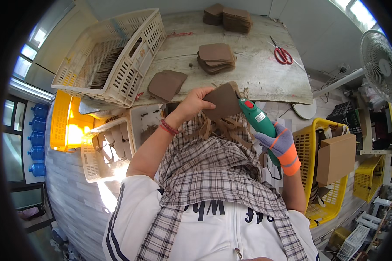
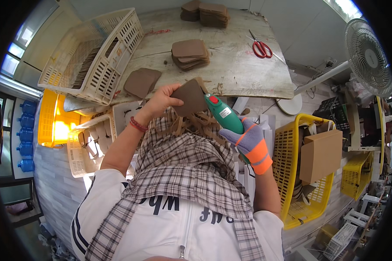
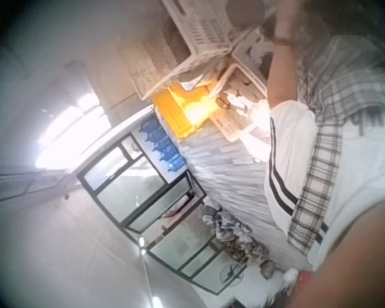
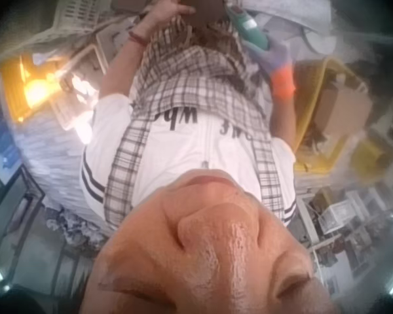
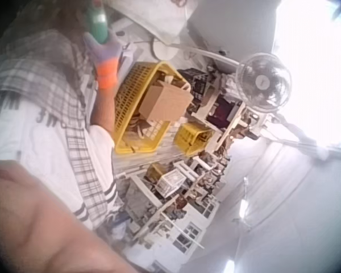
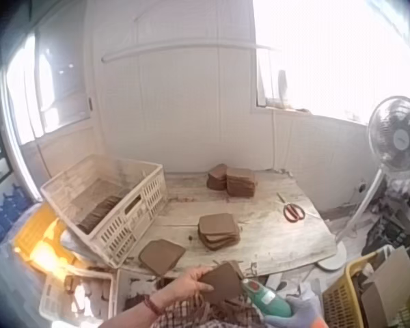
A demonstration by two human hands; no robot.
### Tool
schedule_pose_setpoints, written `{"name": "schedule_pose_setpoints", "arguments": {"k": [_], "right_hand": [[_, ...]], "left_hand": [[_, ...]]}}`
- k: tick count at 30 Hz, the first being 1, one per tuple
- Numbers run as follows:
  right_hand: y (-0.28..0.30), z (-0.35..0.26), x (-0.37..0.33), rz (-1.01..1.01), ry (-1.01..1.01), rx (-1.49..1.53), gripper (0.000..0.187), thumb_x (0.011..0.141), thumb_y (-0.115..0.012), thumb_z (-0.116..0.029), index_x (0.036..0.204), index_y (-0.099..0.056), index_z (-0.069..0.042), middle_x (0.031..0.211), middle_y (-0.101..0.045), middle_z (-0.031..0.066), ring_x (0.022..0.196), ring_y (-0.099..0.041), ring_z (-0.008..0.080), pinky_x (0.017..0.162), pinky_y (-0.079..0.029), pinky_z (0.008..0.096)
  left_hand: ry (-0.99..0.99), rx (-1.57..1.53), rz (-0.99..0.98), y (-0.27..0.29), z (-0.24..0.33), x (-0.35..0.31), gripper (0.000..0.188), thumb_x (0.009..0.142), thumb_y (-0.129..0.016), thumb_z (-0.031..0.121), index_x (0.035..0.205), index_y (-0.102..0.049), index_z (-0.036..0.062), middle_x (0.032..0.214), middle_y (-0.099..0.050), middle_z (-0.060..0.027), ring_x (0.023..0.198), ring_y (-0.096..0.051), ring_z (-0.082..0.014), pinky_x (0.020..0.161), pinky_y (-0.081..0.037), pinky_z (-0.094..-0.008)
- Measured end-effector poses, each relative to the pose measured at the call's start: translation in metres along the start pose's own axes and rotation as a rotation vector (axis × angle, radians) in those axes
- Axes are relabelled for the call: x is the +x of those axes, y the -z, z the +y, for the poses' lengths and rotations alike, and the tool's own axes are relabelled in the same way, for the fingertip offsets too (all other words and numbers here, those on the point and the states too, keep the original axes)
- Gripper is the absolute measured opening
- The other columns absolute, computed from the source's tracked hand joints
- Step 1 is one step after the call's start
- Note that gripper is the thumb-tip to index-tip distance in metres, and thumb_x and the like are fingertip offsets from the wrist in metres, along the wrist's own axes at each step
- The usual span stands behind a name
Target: The person uses a rotary tool to trim the edges of small brown square pieces of craft material. They handle the pieces one at a time, rotating them to smooth the edges, and place the finished pieces into a white plastic basket.
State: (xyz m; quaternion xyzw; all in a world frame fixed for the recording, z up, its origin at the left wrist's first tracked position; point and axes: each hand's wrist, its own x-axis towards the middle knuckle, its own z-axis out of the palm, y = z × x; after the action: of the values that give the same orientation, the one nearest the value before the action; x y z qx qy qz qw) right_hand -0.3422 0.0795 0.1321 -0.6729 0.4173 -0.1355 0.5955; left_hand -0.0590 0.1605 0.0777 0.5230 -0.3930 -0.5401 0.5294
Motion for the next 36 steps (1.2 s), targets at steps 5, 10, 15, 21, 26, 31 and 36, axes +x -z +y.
{"name": "schedule_pose_setpoints", "arguments": {"k": [5,10,15,21,26,31,36], "right_hand": [[-0.004,0.0,0.009,-0.05,-0.019,0.037,0.043,0.073,-0.078,-0.018,0.104,-0.059,0.003,0.072,-0.062,0.0031,0.059,-0.056,0.0058,0.05,-0.044,0.0205],[-0.004,0.002,0.01,-0.098,-0.032,0.06,0.042,0.074,-0.078,-0.019,0.102,-0.058,0.005,0.07,-0.062,0.0042,0.056,-0.057,0.0072,0.05,-0.045,0.0208],[-0.004,0.002,0.009,-0.133,-0.071,0.062,0.039,0.075,-0.077,-0.018,0.1,-0.058,0.005,0.069,-0.062,0.0053,0.055,-0.057,0.0085,0.049,-0.046,0.0219],[-0.012,0.008,0.01,-0.168,-0.059,0.121,0.041,0.074,-0.078,-0.02,0.1,-0.058,0.004,0.07,-0.062,0.0056,0.055,-0.058,0.0083,0.047,-0.045,0.0213],[-0.011,0.015,0.014,-0.189,-0.085,0.052,0.044,0.072,-0.079,-0.021,0.101,-0.057,0.004,0.071,-0.062,0.0047,0.055,-0.057,0.0075,0.047,-0.045,0.0207],[-0.014,0.014,0.012,-0.17,-0.036,0.015,0.047,0.071,-0.08,-0.024,0.102,-0.057,0.003,0.069,-0.062,0.0043,0.054,-0.056,0.0069,0.047,-0.044,0.0198],[-0.018,0.026,0.014,-0.136,0.015,-0.065,0.05,0.07,-0.081,-0.03,0.102,-0.059,0.001,0.069,-0.063,0.0046,0.057,-0.058,0.0076,0.051,-0.047,0.0215]], "left_hand": [[0.031,0.021,-0.041,-0.006,-0.002,-0.007,0.037,0.077,-0.057,-0.007,0.113,-0.057,-0.0008,0.1,-0.062,-0.0007,0.089,-0.056,-0.0076,0.079,-0.046,-0.0244],[-0.039,0.271,0.028,0.004,0.003,-0.008,0.027,0.076,-0.059,-0.007,0.102,-0.057,-0.0002,0.091,-0.061,0.0001,0.084,-0.056,-0.0066,0.074,-0.046,-0.0225],[-0.103,0.023,0.244,0.024,0.005,-0.013,0.022,0.073,-0.067,-0.007,0.088,-0.056,0.0052,0.082,-0.062,0.0018,0.073,-0.057,-0.0049,0.067,-0.046,-0.0203],[-0.12,-0.26,0.239,0.039,-0.006,-0.013,0.019,0.073,-0.069,-0.005,0.09,-0.063,0.0026,0.082,-0.066,-0.0037,0.073,-0.063,-0.0106,0.068,-0.052,-0.0233],[-0.076,-0.22,0.235,0.035,-0.001,-0.016,0.02,0.073,-0.069,-0.005,0.091,-0.064,0.0003,0.081,-0.066,-0.0041,0.071,-0.063,-0.0113,0.068,-0.052,-0.0247],[-0.02,-0.074,0.223,0.031,0.0,-0.016,0.017,0.074,-0.07,-0.002,0.089,-0.064,0.0011,0.08,-0.067,-0.0031,0.07,-0.062,-0.0092,0.066,-0.05,-0.0225],[0.007,0.042,0.201,0.022,-0.001,-0.015,0.017,0.073,-0.072,0.0,0.088,-0.065,0.0005,0.079,-0.066,-0.0027,0.07,-0.061,-0.0087,0.065,-0.05,-0.0226]]}}
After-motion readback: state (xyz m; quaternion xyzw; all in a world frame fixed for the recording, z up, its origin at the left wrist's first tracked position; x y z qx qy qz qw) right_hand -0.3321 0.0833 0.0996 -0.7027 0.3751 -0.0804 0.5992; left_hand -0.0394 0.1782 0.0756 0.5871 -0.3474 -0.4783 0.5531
